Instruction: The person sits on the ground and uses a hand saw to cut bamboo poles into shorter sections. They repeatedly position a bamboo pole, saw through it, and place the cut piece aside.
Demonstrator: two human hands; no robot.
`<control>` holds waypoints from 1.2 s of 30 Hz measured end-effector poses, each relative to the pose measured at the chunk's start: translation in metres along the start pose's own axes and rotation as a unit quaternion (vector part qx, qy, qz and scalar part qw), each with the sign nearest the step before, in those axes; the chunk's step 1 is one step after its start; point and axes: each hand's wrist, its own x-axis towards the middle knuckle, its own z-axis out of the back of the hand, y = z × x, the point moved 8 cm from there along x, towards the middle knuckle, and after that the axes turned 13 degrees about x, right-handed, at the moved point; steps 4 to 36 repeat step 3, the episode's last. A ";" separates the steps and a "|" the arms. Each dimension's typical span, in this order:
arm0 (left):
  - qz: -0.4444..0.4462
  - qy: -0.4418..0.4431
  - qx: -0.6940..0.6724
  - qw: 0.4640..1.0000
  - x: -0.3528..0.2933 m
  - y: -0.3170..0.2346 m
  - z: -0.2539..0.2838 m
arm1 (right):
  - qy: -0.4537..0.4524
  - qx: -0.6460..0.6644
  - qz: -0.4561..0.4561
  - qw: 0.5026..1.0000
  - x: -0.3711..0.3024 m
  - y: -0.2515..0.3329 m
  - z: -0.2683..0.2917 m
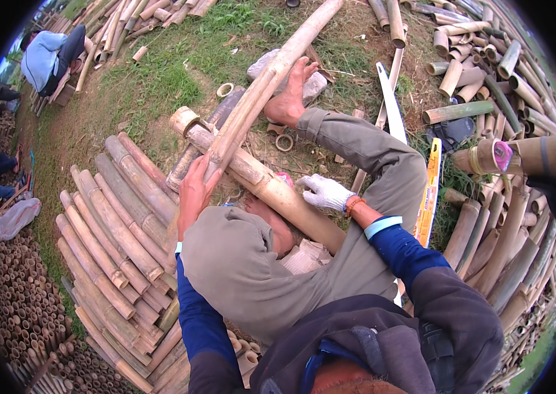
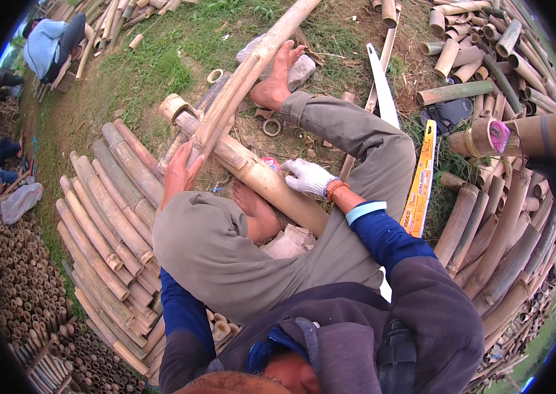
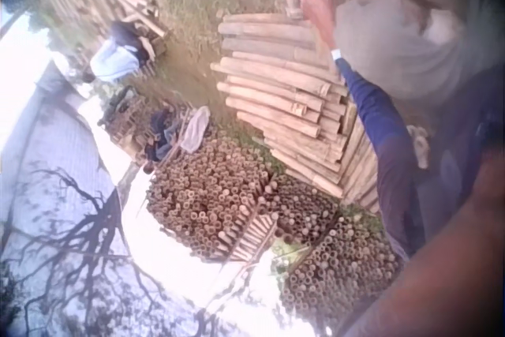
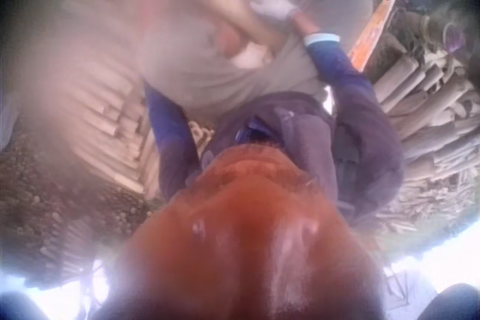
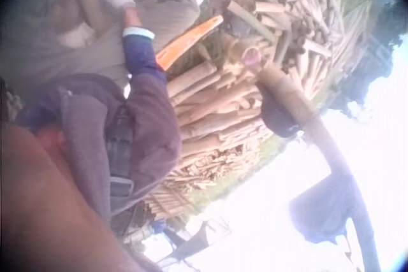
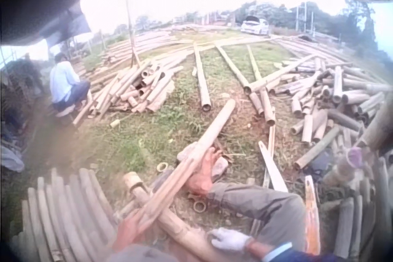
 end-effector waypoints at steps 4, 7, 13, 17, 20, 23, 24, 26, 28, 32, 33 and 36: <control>-0.006 0.027 -0.012 1.000 0.013 0.024 -0.006 | 0.010 0.000 0.003 1.000 0.003 0.002 0.001; -0.006 0.027 -0.012 1.000 0.013 0.024 -0.006 | 0.010 0.000 0.003 1.000 0.003 0.002 0.001; -0.006 0.027 -0.012 1.000 0.013 0.024 -0.006 | 0.010 0.000 0.003 1.000 0.003 0.002 0.001; -0.006 0.027 -0.012 1.000 0.013 0.024 -0.006 | 0.010 0.000 0.003 1.000 0.003 0.002 0.001; -0.006 0.027 -0.012 1.000 0.013 0.024 -0.006 | 0.010 0.000 0.003 1.000 0.003 0.002 0.001; -0.006 0.027 -0.012 1.000 0.013 0.024 -0.006 | 0.010 0.000 0.003 1.000 0.003 0.002 0.001; -0.006 0.027 -0.012 1.000 0.013 0.024 -0.006 | 0.010 0.000 0.003 1.000 0.003 0.002 0.001; -0.006 0.027 -0.012 1.000 0.013 0.024 -0.006 | 0.010 0.000 0.003 1.000 0.003 0.002 0.001; -0.006 0.027 -0.012 1.000 0.013 0.024 -0.006 | 0.010 0.000 0.003 1.000 0.003 0.002 0.001; -0.006 0.027 -0.012 1.000 0.013 0.024 -0.006 | 0.010 0.000 0.003 1.000 0.003 0.002 0.001; -0.006 0.027 -0.012 1.000 0.013 0.024 -0.006 | 0.010 0.000 0.003 1.000 0.003 0.002 0.001; -0.006 0.027 -0.012 1.000 0.013 0.024 -0.006 | 0.010 0.000 0.003 1.000 0.003 0.002 0.001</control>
